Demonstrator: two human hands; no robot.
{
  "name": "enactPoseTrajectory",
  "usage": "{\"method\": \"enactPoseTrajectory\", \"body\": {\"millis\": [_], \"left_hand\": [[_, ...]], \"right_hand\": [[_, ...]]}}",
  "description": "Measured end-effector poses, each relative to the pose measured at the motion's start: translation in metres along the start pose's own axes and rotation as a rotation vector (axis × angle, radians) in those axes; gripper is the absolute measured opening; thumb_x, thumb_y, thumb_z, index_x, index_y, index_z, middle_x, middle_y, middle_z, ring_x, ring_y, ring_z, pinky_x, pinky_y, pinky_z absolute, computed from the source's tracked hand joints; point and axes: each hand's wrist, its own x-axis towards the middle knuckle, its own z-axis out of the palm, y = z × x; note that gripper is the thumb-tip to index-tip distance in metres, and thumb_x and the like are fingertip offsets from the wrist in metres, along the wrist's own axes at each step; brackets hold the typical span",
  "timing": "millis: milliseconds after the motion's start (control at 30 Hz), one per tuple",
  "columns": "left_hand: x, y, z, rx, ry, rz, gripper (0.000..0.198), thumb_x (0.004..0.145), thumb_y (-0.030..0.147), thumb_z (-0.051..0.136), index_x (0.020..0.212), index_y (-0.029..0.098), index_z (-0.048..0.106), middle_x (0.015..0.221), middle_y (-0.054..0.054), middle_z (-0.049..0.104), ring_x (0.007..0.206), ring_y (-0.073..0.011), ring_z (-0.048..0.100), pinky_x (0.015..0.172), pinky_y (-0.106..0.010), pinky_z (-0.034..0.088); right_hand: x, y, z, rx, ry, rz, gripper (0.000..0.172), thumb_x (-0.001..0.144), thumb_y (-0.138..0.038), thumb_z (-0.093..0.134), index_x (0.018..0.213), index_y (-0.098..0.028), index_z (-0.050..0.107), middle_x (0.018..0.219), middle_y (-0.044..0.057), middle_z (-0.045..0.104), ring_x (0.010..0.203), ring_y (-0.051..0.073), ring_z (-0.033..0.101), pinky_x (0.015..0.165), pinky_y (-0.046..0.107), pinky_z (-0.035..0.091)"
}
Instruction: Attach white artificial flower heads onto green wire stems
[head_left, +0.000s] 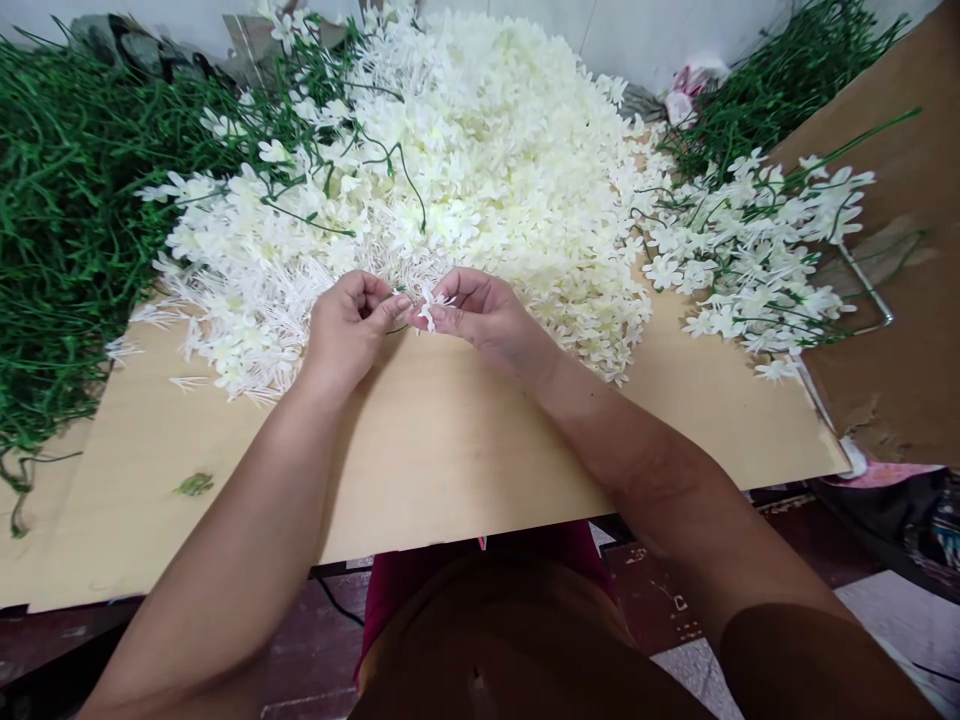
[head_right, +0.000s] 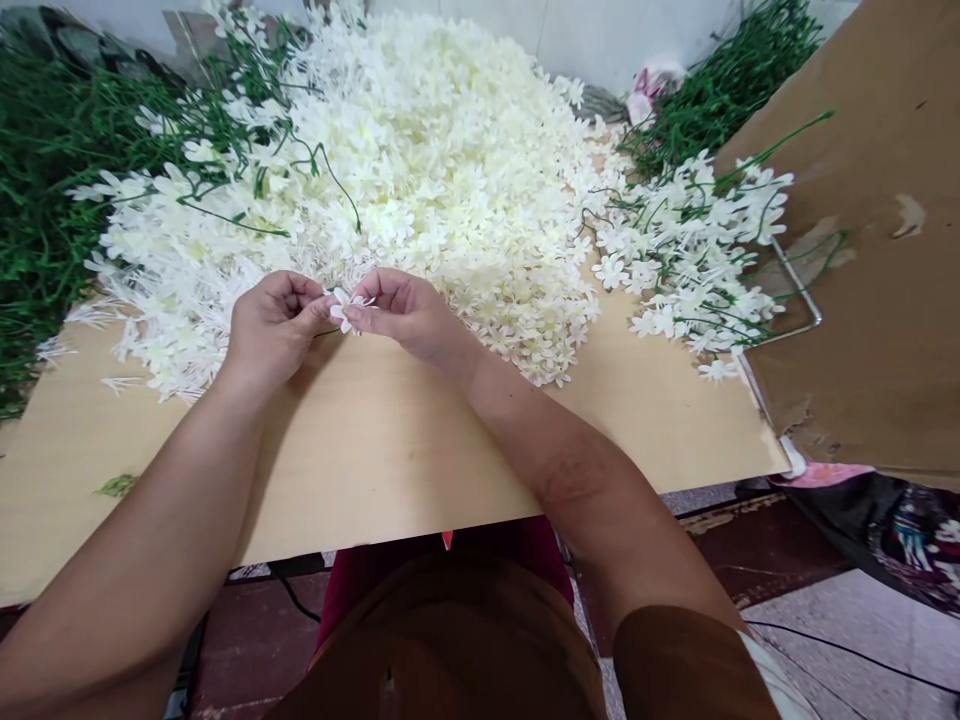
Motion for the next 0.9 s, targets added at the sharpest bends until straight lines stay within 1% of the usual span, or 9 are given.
{"method": "enactPoseTrajectory", "body": {"millis": [133, 233, 400, 467, 567, 633, 733, 833, 900], "left_hand": [[0.002, 0.001, 0.002, -0.125, -0.034, -0.035, 0.017, 0.082, 0.022, 0.073, 0.075, 0.023, 0.058, 0.058, 0.005, 0.053, 0.05, -0.0095, 0.05, 0.049, -0.024, 0.041], [0.004, 0.004, 0.001, -0.203, -0.025, -0.069, 0.01, 0.083, 0.02, 0.072, 0.082, 0.023, 0.063, 0.065, 0.003, 0.061, 0.054, -0.0097, 0.056, 0.052, -0.023, 0.047], [0.0, 0.006, -0.004, -0.032, 0.062, -0.059, 0.015, 0.086, 0.02, 0.068, 0.1, 0.022, 0.073, 0.079, -0.001, 0.073, 0.06, -0.0101, 0.062, 0.057, -0.024, 0.052], [-0.004, 0.005, -0.006, 0.104, 0.091, 0.01, 0.021, 0.088, 0.02, 0.065, 0.107, 0.02, 0.075, 0.084, -0.001, 0.076, 0.065, -0.0111, 0.065, 0.065, -0.025, 0.055], [-0.009, 0.005, -0.008, 0.275, 0.1, 0.135, 0.03, 0.089, 0.023, 0.065, 0.117, 0.022, 0.075, 0.082, 0.002, 0.076, 0.076, -0.0135, 0.07, 0.077, -0.027, 0.057], [-0.01, 0.006, -0.009, 0.326, 0.092, 0.177, 0.039, 0.089, 0.023, 0.066, 0.127, 0.025, 0.071, 0.078, 0.005, 0.075, 0.078, -0.013, 0.07, 0.079, -0.026, 0.055], [-0.01, 0.005, -0.009, 0.325, 0.044, 0.164, 0.054, 0.089, 0.015, 0.063, 0.142, 0.025, 0.06, 0.078, 0.007, 0.074, 0.074, -0.0092, 0.068, 0.078, -0.023, 0.052], [-0.01, 0.002, -0.006, 0.317, -0.032, 0.144, 0.057, 0.087, 0.009, 0.06, 0.143, 0.022, 0.06, 0.079, 0.006, 0.074, 0.071, -0.0079, 0.066, 0.077, -0.022, 0.051], [-0.01, 0.001, -0.005, 0.336, -0.055, 0.14, 0.048, 0.087, 0.011, 0.061, 0.133, 0.021, 0.067, 0.072, 0.006, 0.072, 0.067, -0.0089, 0.064, 0.074, -0.022, 0.049]], "right_hand": [[0.005, 0.015, 0.002, 0.086, -0.02, 0.074, 0.049, 0.063, -0.052, 0.089, 0.079, -0.021, 0.055, 0.074, -0.002, 0.066, 0.072, 0.012, 0.064, 0.075, 0.029, 0.055], [0.012, 0.021, -0.002, 0.083, 0.02, 0.079, 0.047, 0.059, -0.045, 0.092, 0.077, -0.02, 0.056, 0.073, -0.002, 0.066, 0.07, 0.01, 0.062, 0.072, 0.026, 0.053], [0.014, 0.015, -0.012, 0.139, 0.195, -0.022, 0.04, 0.064, -0.038, 0.089, 0.077, -0.022, 0.056, 0.072, -0.006, 0.064, 0.073, 0.009, 0.065, 0.079, 0.025, 0.054], [0.011, 0.011, -0.009, 0.179, 0.179, -0.032, 0.038, 0.067, -0.04, 0.088, 0.078, -0.022, 0.056, 0.074, -0.006, 0.065, 0.076, 0.01, 0.067, 0.083, 0.026, 0.055], [0.005, 0.006, 0.004, 0.207, 0.109, 0.007, 0.041, 0.065, -0.044, 0.089, 0.079, -0.022, 0.058, 0.075, -0.005, 0.067, 0.076, 0.01, 0.067, 0.08, 0.025, 0.055], [0.002, 0.005, 0.01, 0.207, 0.08, 0.035, 0.041, 0.064, -0.045, 0.09, 0.078, -0.022, 0.059, 0.076, -0.004, 0.068, 0.076, 0.009, 0.066, 0.079, 0.024, 0.055], [0.002, 0.003, 0.013, 0.261, 0.059, 0.024, 0.04, 0.065, -0.043, 0.09, 0.078, -0.021, 0.059, 0.076, -0.004, 0.068, 0.075, 0.01, 0.066, 0.081, 0.027, 0.057], [0.005, 0.002, 0.009, 0.314, 0.039, -0.001, 0.04, 0.065, -0.04, 0.091, 0.078, -0.021, 0.059, 0.074, -0.004, 0.067, 0.079, 0.012, 0.068, 0.087, 0.032, 0.058], [0.007, 0.003, 0.005, 0.294, 0.025, 0.006, 0.039, 0.066, -0.04, 0.091, 0.078, -0.021, 0.059, 0.074, -0.004, 0.065, 0.084, 0.013, 0.07, 0.089, 0.033, 0.057]]}}
